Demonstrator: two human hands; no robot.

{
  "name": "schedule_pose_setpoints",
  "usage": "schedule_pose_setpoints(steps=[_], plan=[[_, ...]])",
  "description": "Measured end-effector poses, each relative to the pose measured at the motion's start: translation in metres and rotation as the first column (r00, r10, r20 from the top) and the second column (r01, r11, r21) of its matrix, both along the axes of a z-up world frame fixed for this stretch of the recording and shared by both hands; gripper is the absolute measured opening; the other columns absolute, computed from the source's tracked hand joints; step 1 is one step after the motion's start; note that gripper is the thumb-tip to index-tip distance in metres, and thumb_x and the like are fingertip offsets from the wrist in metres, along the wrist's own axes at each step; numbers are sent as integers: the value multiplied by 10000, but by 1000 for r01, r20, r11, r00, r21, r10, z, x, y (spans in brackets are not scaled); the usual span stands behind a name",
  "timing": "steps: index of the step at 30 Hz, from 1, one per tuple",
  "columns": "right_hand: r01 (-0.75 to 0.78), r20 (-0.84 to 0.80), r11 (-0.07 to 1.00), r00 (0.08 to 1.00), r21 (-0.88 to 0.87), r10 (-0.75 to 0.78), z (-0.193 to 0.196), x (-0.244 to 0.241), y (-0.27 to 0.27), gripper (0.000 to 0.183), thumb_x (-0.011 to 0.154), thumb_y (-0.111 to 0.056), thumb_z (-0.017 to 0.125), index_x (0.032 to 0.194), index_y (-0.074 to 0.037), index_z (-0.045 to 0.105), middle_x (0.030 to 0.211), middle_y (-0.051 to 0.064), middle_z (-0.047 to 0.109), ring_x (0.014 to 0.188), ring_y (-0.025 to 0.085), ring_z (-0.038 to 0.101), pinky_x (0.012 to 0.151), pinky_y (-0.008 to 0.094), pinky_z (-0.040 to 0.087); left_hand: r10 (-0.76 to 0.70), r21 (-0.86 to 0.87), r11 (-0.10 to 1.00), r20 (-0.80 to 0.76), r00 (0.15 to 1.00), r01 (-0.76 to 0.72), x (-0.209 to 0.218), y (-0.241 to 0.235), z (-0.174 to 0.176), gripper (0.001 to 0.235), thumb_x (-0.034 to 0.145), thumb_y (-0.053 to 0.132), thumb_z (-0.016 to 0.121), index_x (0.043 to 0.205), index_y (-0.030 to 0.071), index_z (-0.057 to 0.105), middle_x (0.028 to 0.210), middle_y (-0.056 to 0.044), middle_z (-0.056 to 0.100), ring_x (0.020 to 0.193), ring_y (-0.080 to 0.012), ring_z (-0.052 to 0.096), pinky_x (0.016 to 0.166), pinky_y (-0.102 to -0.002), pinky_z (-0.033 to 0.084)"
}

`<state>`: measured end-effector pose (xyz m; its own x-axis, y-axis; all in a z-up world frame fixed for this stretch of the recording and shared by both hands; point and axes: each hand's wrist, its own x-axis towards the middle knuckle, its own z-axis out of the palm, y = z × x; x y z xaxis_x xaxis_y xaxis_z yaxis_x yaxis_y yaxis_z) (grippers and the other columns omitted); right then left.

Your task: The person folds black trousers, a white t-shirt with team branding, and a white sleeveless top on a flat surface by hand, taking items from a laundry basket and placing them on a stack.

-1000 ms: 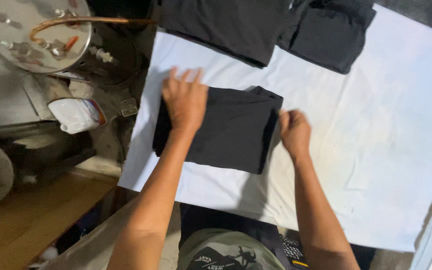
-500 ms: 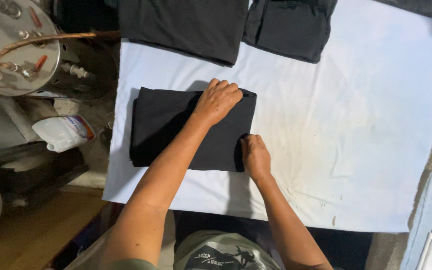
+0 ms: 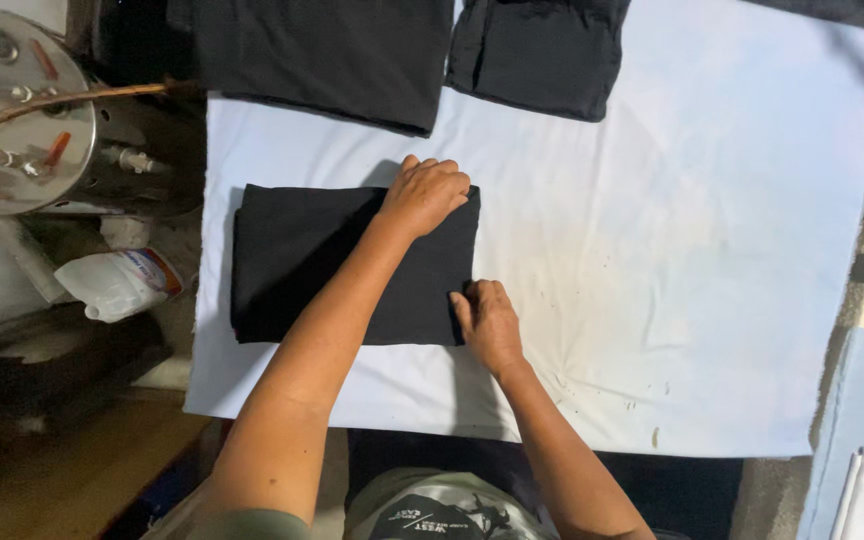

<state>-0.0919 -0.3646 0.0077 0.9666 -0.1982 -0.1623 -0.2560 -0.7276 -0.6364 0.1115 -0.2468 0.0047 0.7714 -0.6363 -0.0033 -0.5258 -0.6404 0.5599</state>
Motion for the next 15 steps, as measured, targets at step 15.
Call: schedule_pose_setpoints(steps=[15], plan=[[-92,17,989,995,-119,95,-27,-14,-1,184,971,-178,669,954,-31,560,906,169,648,823,373,614,747,491,486,125,-171,968,-297,947,-182,14,-5,-19,171,956,196,640,885,43,670,980,-119,692,904,-333,664,810,-455,524]])
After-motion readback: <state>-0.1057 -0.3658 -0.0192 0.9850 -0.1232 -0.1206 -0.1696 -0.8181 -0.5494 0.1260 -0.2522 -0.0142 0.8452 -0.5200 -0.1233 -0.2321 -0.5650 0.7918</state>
